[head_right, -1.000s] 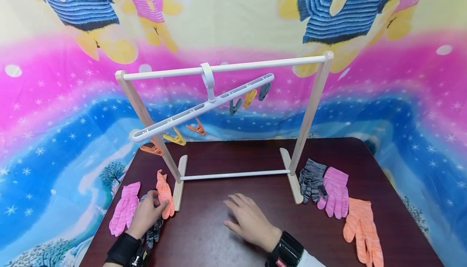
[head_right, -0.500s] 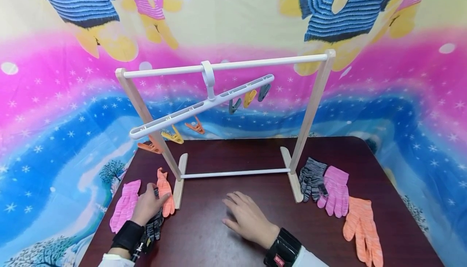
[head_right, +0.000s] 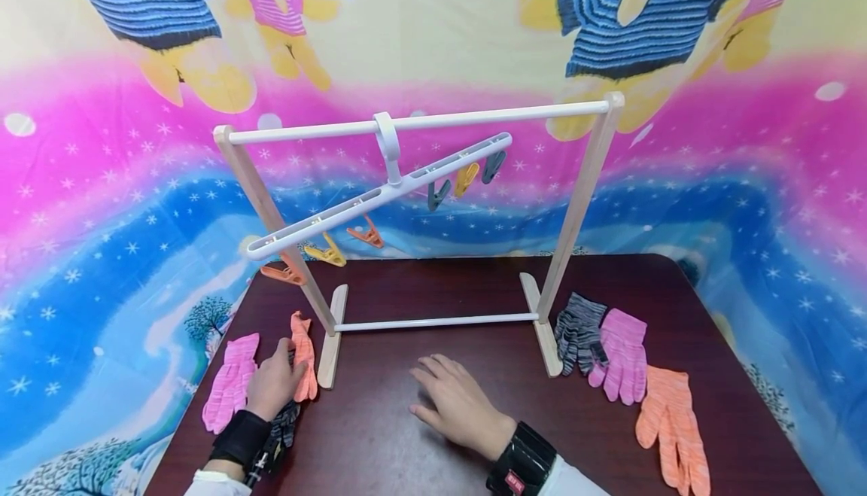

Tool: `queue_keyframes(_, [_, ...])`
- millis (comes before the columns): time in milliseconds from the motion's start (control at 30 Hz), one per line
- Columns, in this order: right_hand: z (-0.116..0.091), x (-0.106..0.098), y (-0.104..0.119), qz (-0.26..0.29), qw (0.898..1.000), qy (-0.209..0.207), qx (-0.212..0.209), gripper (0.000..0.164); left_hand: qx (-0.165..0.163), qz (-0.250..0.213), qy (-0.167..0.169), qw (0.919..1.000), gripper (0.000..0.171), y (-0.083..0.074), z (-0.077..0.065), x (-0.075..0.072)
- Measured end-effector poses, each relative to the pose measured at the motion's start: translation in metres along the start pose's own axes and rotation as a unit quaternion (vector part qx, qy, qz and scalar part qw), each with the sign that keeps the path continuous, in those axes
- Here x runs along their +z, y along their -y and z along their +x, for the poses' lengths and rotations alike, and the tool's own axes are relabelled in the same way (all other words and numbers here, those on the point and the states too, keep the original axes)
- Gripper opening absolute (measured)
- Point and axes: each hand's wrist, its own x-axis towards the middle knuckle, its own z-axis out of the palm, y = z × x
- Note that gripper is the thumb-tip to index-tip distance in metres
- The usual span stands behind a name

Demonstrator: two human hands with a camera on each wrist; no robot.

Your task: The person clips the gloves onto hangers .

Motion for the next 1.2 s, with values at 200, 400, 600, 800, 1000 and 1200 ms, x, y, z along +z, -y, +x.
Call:
queue_keyframes(200, [0.001,0.000,0.001,0.000,1.000,-0.002,-0.002,0.052,0.015,-0.001,-0.017,0.9997,0.034,0.003,-0.003,0.000])
queue_keyframes(400, [0.000,-0.001,0.001,0.002,1.000,-0.004,0.001,0.052,0.027,0.006,-0.019,0.9994,0.028,0.002,-0.003,0.001])
queue_keyframes(600, [-0.001,-0.001,0.000,-0.001,1.000,-0.003,0.000,0.051,0.021,0.002,0.014,0.9997,0.028,0.001,-0.002,-0.004])
queue_keyframes(800, [-0.001,-0.002,-0.002,0.004,1.000,0.004,0.003,0.052,0.020,-0.009,0.023,0.9995,0.030,0.000,-0.003,-0.011])
queue_keyframes(1000, [0.000,-0.002,-0.003,0.012,1.000,0.010,0.007,0.053,0.036,0.000,-0.004,0.9993,0.028,-0.004,-0.005,-0.020])
queue_keyframes(1200, [0.000,-0.002,-0.002,0.013,1.000,0.009,0.010,0.051,0.041,-0.011,-0.029,0.9987,0.024,-0.011,-0.005,-0.028])
